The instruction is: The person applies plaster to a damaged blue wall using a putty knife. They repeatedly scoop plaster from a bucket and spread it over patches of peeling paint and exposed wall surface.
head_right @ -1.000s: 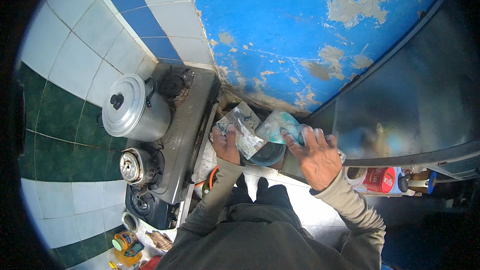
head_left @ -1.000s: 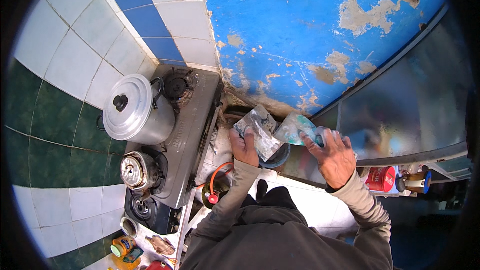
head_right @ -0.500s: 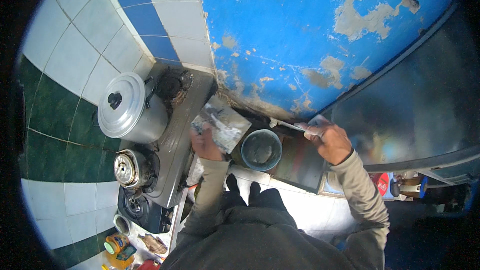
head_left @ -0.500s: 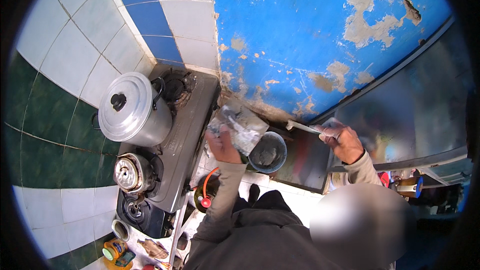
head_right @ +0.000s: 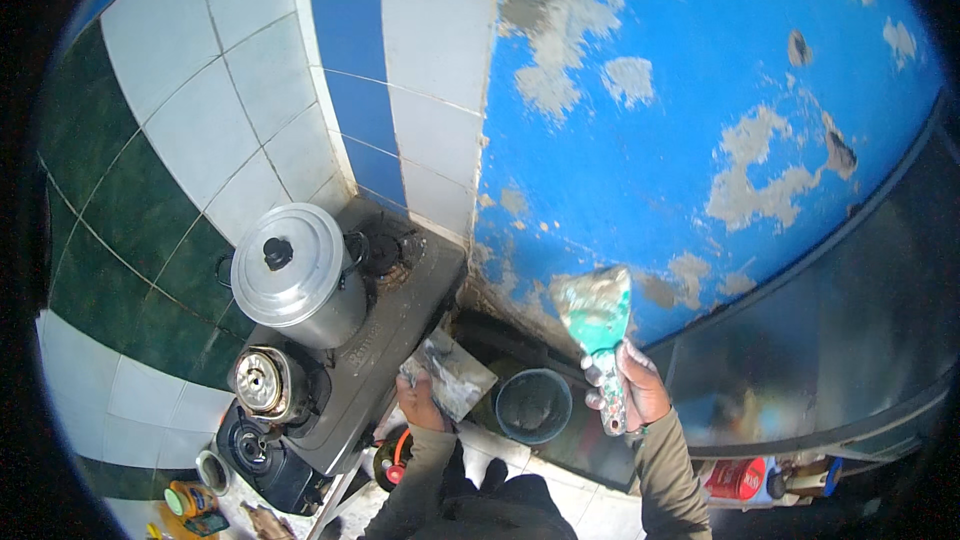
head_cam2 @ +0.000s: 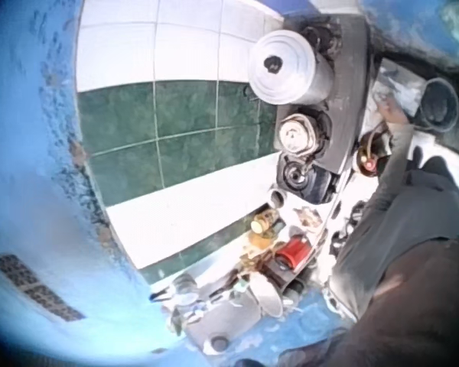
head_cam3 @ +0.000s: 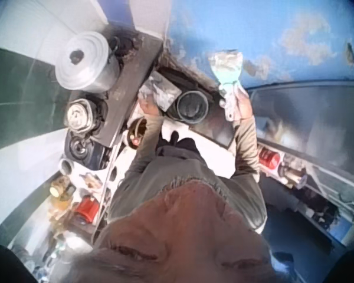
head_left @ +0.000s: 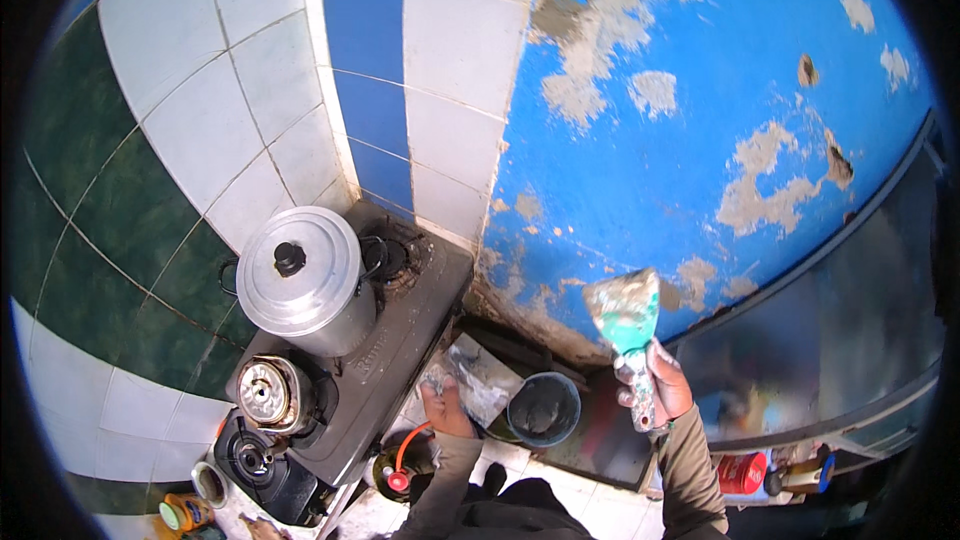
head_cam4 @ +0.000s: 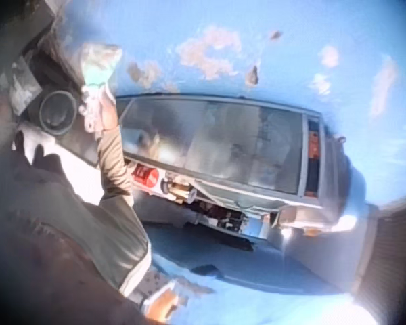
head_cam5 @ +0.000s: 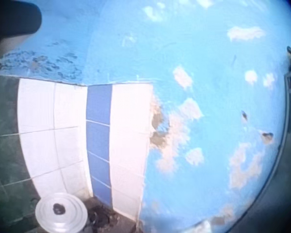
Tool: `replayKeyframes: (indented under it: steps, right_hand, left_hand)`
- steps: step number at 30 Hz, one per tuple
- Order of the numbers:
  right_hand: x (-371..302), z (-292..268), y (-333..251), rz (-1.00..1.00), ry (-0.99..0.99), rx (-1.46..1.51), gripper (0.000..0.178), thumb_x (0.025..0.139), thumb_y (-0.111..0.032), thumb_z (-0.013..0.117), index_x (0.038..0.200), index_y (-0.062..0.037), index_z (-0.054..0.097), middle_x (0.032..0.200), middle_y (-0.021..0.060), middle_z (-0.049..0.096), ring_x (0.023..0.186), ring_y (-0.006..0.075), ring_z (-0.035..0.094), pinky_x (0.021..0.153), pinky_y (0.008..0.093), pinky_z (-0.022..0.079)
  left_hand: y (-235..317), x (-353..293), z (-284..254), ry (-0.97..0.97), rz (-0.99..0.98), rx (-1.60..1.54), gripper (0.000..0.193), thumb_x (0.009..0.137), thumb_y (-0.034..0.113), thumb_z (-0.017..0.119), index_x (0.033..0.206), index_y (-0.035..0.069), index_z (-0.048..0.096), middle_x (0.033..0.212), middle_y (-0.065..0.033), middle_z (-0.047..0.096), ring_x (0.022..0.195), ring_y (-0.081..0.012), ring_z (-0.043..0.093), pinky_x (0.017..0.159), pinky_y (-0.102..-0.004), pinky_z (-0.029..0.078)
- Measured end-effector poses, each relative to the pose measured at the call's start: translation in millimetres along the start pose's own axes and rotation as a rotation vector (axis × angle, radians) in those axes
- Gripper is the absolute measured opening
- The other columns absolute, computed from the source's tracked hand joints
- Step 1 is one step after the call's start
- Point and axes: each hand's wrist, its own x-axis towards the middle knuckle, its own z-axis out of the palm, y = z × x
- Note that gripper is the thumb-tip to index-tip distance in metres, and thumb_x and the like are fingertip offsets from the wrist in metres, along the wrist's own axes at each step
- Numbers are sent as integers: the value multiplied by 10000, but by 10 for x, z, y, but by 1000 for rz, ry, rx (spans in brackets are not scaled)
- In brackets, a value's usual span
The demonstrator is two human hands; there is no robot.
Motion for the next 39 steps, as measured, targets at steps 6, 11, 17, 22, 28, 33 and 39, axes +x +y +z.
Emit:
replayKeyframes:
  steps: [6,11,17,22,28,33,39]
  right_hand:
    - [708,1099,-371,-659,16,-818,524,925,-212,561,1375,-5,391,904,65,515,678,118,545,515,244,462]
    - [1391,1620,-889,-1479,264,-2131,528,848,-133,627,1355,-174,482,929,79,470,780,201,530,617,312,457]
    - [2045,1814,-1475,-1581,343,-2703,581,794,-98,628,1323,-298,496,954,105,471,804,258,491,646,369,416]
    - [2289,1957,-1698,-1593,322,-2852,575,802,-92,595,1327,-299,486,968,109,479,824,256,507,623,368,396]
    - [2390,2129,-1702,-1526,328,-2955,547,805,-80,577,1303,-296,513,1030,125,500,874,253,526,666,372,413]
    - [2428,2192,-1680,-1463,376,-3000,562,797,-54,562,1307,-284,512,1061,133,506,893,260,533,687,376,416]
    - [2520,2142,-1792,-1546,326,-3067,595,787,-48,575,1328,-281,495,1043,132,494,894,262,519,673,378,415]
  left_hand:
    - [-212,-14,-369,75,33,68,182,944,184,520,1041,42,463,970,-79,594,845,-130,562,761,-280,459]
    - [-313,46,-544,109,24,3,183,939,188,527,1022,34,476,979,-68,588,855,-120,551,779,-277,450]
    - [-467,208,-791,131,40,-30,166,940,166,515,1035,37,472,962,-52,570,858,-113,532,791,-275,436]
    - [-336,308,-768,195,27,38,167,944,179,514,1031,42,471,964,-50,565,852,-110,521,784,-267,431]
    - [-516,384,-869,170,10,-11,174,949,187,514,1033,40,473,959,-45,562,852,-103,515,782,-260,426]
    - [-541,388,-898,150,27,25,179,952,185,508,1050,39,472,966,-45,564,858,-102,517,786,-257,426]
    - [-499,404,-880,167,30,58,185,948,183,504,1056,37,469,975,-49,562,868,-110,519,797,-261,425]
